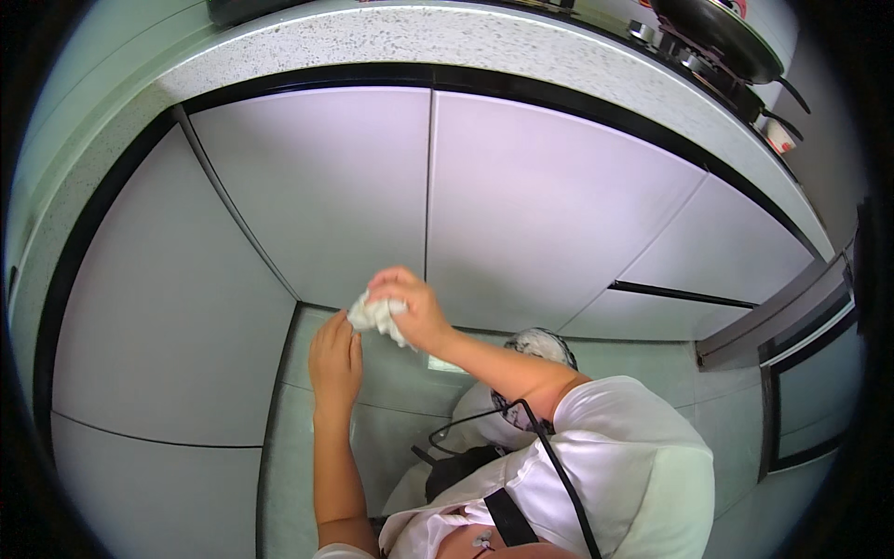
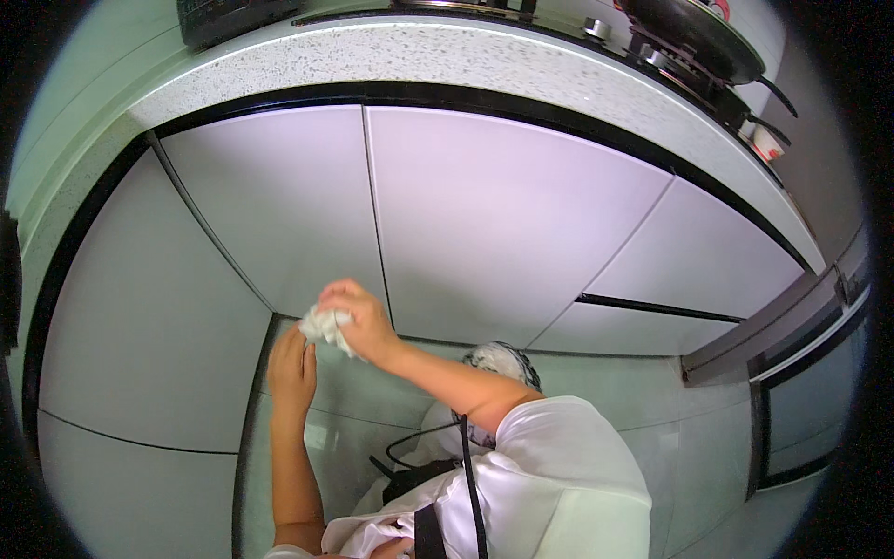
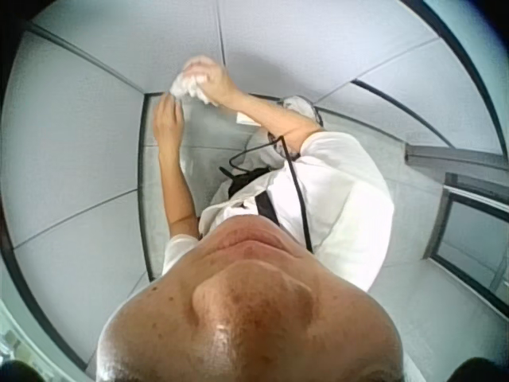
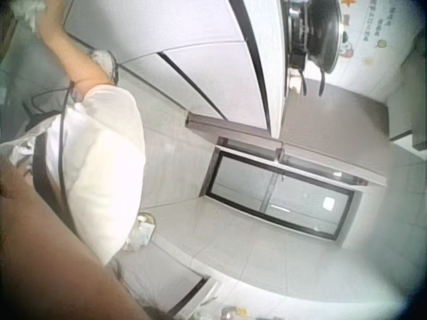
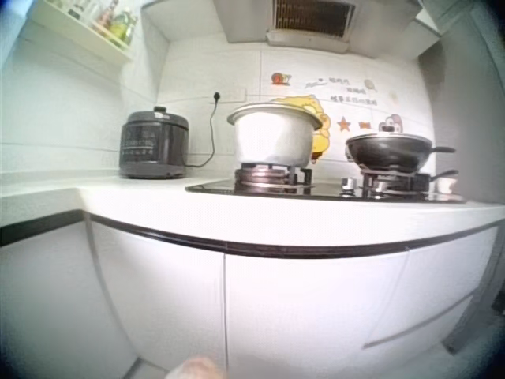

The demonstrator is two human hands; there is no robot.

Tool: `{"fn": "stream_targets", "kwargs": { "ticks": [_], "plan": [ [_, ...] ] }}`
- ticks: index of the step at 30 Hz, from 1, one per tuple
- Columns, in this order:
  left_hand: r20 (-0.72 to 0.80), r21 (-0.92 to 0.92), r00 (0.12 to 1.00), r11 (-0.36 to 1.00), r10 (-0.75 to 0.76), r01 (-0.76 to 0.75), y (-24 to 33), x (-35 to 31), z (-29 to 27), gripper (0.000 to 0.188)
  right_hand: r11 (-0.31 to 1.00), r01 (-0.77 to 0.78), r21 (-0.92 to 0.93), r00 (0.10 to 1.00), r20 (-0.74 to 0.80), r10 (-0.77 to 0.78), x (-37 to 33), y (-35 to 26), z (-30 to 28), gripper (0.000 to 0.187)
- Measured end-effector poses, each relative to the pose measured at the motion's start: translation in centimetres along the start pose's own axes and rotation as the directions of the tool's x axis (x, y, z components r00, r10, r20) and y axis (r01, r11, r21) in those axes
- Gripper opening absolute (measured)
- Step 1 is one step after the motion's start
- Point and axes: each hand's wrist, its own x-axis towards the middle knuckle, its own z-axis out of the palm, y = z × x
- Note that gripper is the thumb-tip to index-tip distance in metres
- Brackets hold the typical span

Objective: The person wipes the front panels of white cabinets using a white cloth, then rinses and wrings out the cloth in a sink under running water.

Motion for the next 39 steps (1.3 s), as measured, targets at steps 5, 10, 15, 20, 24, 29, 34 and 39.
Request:
{"fn": "stream_targets", "kwargs": {
  "ticks": [5,10,15,20,24,29,34,39],
  "plan": [
    [0.065,-0.073,0.993,0.992,-0.103,0.107,-1.5,-2.5,0.5,0.022,0.982,0.018,-0.189,0.971,0.237,0.028,-1.5,-0.7,-0.4,0.024],
    [0.156,-0.162,0.969,0.963,-0.190,0.215,-2.6,-5.3,2.6,0.021,0.972,-0.073,-0.222,0.973,0.197,0.118,-1.4,1.4,-0.9,0.025],
    [0.194,-0.201,0.951,0.939,-0.240,0.278,-2.7,-5.9,1.6,0.021,0.915,-0.358,-0.185,0.882,0.254,0.397,-2.5,4.2,0.2,0.025],
    [0.337,-0.233,0.833,0.818,-0.440,0.526,-1.6,-6.1,-1.0,0.022,0.653,-0.755,-0.053,0.556,0.477,0.681,-5.0,5.1,2.0,0.021],
    [0.248,-0.144,0.778,0.773,-0.577,0.618,-0.4,-11.9,-3.5,0.018,0.438,-0.892,-0.114,0.290,0.601,0.745,-6.6,5.7,3.4,0.034],
    [0.341,-0.015,0.536,0.566,-0.772,0.824,0.2,-11.9,-1.6,0.019,0.269,-0.904,-0.332,0.039,0.562,0.826,-8.1,5.9,3.5,0.035],
    [0.332,0.003,0.447,0.475,-0.831,0.880,0.4,-13.9,0.2,0.018,0.431,-0.787,-0.440,0.219,0.455,0.863,-8.1,6.9,2.6,0.024],
    [0.274,0.078,0.511,0.548,-0.815,0.833,0.4,-15.6,2.3,0.017,0.543,-0.656,-0.524,0.430,0.332,0.840,-7.9,8.3,1.5,0.019]
  ]
}}
